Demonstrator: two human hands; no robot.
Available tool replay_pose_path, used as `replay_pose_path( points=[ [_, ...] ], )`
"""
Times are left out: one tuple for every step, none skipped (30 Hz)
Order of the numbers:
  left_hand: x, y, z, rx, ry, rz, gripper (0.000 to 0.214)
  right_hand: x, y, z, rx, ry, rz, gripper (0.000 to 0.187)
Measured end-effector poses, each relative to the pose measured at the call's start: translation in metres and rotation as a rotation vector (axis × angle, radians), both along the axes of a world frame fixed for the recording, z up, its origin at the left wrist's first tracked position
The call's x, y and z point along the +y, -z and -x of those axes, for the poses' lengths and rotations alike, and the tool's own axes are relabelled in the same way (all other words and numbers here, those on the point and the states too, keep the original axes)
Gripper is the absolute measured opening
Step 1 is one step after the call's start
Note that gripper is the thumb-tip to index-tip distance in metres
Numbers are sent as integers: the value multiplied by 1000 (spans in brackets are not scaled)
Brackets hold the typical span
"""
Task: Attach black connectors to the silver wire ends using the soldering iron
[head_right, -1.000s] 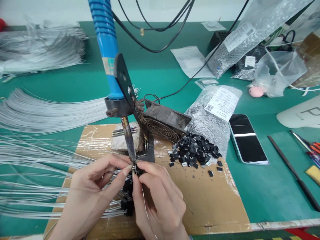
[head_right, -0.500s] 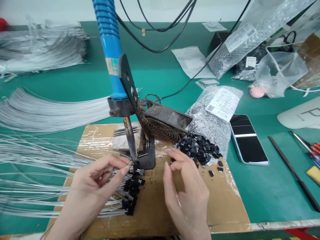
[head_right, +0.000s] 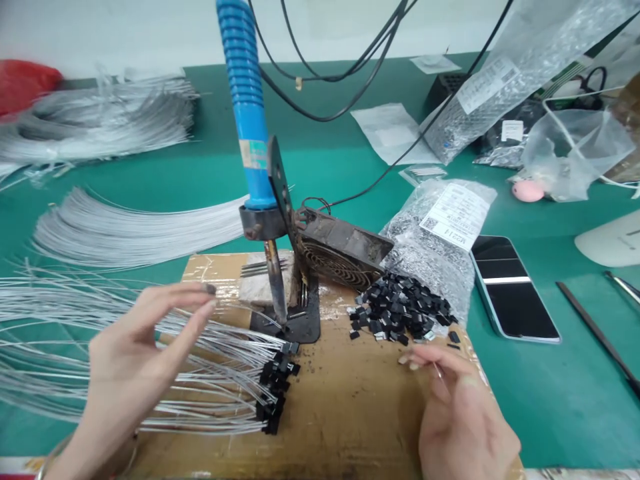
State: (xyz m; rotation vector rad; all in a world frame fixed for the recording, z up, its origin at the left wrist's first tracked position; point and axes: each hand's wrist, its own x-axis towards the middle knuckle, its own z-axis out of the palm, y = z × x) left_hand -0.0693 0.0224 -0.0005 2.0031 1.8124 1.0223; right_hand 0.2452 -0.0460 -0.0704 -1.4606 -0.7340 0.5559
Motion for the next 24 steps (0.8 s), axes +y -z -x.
replay_pose_path(
  points=[
    [14, -1, 10, 134, -20, -47, 6, 1, 1, -3, 135, 18, -1, 38],
    [30, 0, 20, 181, -32, -51, 9, 3, 2, -6, 258, 44, 15, 44],
    [48, 2, 29, 212, -31, -38, 12, 5, 2, -7, 341, 70, 47, 47],
    [66, 4, 38, 236, -19, -25, 14, 7, 3, -8, 371, 81, 76, 50],
    [84, 8, 45, 254, 0, -4, 16, 8, 4, -8, 373, 80, 90, 49],
    [101, 12, 51, 264, 23, 24, 19, 9, 4, -7, 362, 64, 90, 48],
    [116, 16, 56, 266, 42, 48, 22, 10, 5, -6, 345, 39, 79, 47],
    [129, 20, 59, 265, 55, 65, 22, 10, 6, -5, 321, 13, 64, 46],
    [139, 23, 61, 266, 66, 80, 19, 10, 7, -4, 298, -10, 49, 45],
    [146, 27, 62, 266, 71, 91, 16, 9, 7, -3, 278, -28, 36, 44],
    [151, 29, 64, 262, 74, 100, 14, 9, 7, -2, 260, -41, 24, 42],
    [154, 31, 64, 257, 74, 107, 13, 8, 7, -1, 245, -49, 18, 41],
    [155, 32, 65, 247, 72, 111, 13, 8, 6, -1, 231, -54, 16, 38],
    [155, 33, 66, 234, 69, 114, 14, 8, 6, -1, 224, -61, 17, 37],
    [154, 33, 67, 218, 66, 114, 15, 8, 5, -1, 218, -66, 20, 36],
    [152, 32, 68, 200, 62, 113, 16, 8, 4, -1, 213, -67, 25, 36],
    [150, 31, 69, 180, 56, 109, 17, 8, 4, -1, 208, -67, 30, 36],
    [148, 29, 70, 159, 49, 104, 17, 8, 4, -1, 205, -67, 32, 36],
    [145, 28, 71, 137, 39, 96, 17, 8, 4, -1, 202, -64, 31, 36],
    [143, 26, 72, 113, 29, 89, 16, 8, 5, -2, 199, -61, 29, 36],
    [141, 25, 74, 88, 19, 82, 16, 9, 5, -1, 194, -60, 26, 36],
    [140, 25, 76, 60, 9, 77, 15, 9, 6, -1, 188, -58, 24, 36],
    [139, 25, 77, 29, 2, 75, 14, 9, 6, -1, 181, -57, 24, 36],
    [138, 25, 79, -6, -5, 74, 14, 9, 6, -1, 177, -57, 30, 36]
  ],
)
